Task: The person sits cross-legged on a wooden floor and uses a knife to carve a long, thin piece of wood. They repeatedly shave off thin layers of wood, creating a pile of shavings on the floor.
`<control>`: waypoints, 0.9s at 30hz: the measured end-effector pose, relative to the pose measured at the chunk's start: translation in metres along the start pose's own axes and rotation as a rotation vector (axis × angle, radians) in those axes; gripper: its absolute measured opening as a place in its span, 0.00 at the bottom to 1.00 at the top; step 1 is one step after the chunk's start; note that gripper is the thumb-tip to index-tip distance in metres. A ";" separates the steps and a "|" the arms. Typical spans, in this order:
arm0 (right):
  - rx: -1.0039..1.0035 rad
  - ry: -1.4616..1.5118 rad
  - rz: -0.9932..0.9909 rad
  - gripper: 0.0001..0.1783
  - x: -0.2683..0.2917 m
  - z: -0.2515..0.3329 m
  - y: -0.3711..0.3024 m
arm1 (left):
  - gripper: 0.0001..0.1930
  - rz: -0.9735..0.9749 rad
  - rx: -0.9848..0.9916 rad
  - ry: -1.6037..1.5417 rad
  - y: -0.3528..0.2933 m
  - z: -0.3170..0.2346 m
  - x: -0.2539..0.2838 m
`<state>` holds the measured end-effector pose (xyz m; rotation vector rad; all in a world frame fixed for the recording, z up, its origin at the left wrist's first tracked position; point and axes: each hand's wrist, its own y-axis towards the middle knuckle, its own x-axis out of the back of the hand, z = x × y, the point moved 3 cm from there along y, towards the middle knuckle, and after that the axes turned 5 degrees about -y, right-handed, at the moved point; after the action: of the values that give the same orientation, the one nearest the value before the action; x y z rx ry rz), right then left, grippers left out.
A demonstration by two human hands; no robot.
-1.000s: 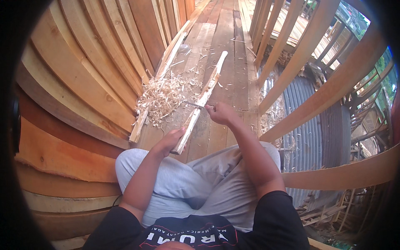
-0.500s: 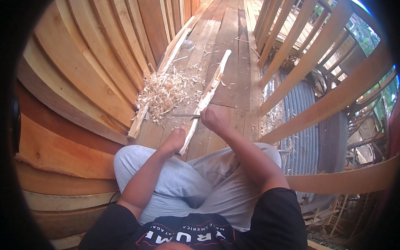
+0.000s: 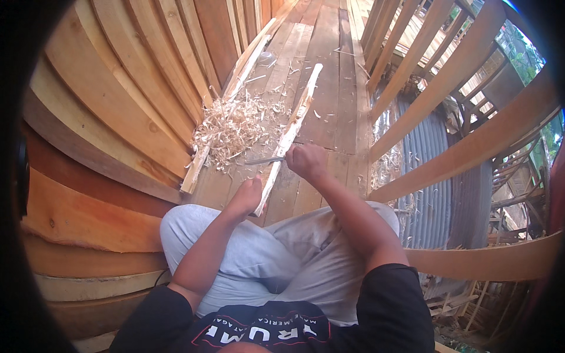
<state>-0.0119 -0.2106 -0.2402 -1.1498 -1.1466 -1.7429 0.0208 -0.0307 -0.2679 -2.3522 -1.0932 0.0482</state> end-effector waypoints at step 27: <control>-0.054 0.005 -0.152 0.30 -0.013 -0.016 0.027 | 0.26 0.072 0.028 -0.193 -0.012 -0.014 -0.006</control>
<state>0.0125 -0.2334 -0.2485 -1.1136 -1.2181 -1.9010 0.0117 -0.0356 -0.2511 -2.3989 -1.0888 0.3211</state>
